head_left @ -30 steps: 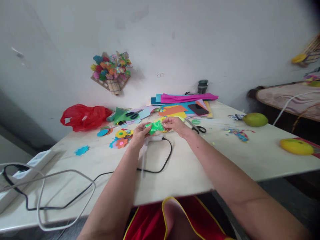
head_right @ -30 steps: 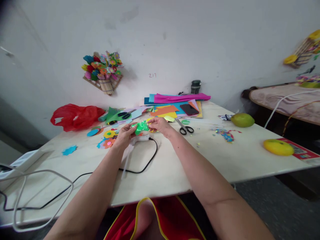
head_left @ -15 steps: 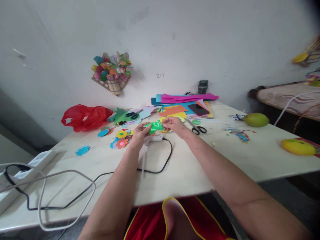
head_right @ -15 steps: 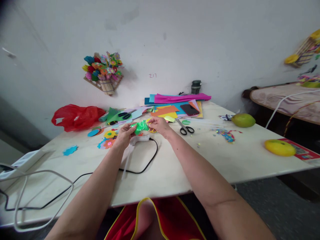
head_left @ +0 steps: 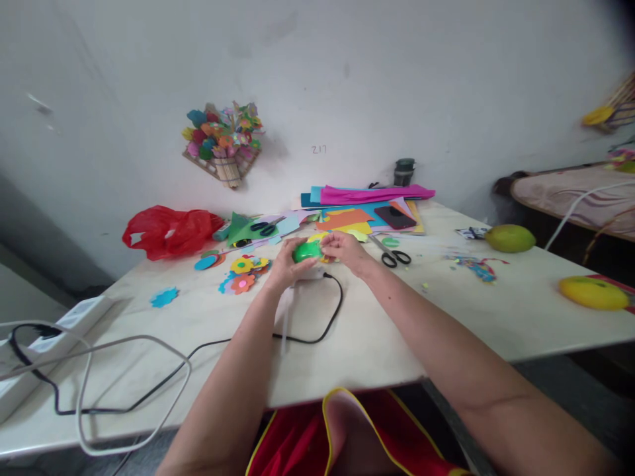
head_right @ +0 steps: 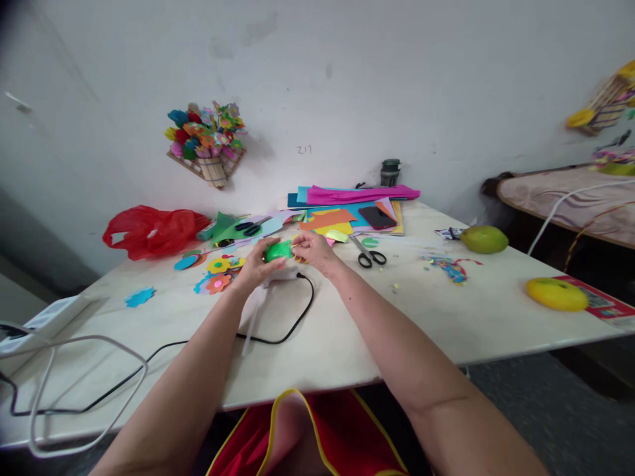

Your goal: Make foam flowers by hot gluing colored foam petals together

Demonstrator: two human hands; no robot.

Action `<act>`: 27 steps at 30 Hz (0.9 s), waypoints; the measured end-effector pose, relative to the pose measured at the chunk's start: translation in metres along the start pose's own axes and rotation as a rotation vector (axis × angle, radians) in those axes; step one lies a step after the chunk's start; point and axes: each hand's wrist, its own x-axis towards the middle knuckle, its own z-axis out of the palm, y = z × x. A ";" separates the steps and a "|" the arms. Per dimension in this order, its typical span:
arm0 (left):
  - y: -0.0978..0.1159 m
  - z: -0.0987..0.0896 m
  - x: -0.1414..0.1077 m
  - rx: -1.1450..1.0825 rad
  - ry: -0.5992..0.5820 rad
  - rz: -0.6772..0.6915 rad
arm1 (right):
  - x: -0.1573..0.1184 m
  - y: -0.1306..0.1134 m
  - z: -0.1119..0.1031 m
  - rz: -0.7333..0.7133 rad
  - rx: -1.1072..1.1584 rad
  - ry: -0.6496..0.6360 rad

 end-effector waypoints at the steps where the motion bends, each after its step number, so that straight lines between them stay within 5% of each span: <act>1: -0.001 0.001 0.000 0.109 -0.024 0.032 | 0.000 0.000 0.001 -0.001 0.012 0.002; 9: 0.007 0.000 -0.001 0.524 -0.029 0.124 | -0.001 0.002 0.006 -0.007 0.040 -0.015; 15: 0.011 0.002 -0.004 0.602 -0.090 0.028 | -0.005 -0.005 0.012 -0.095 -0.100 -0.039; 27: 0.000 0.005 0.001 0.696 0.008 0.222 | -0.009 -0.006 0.017 -0.032 0.028 -0.060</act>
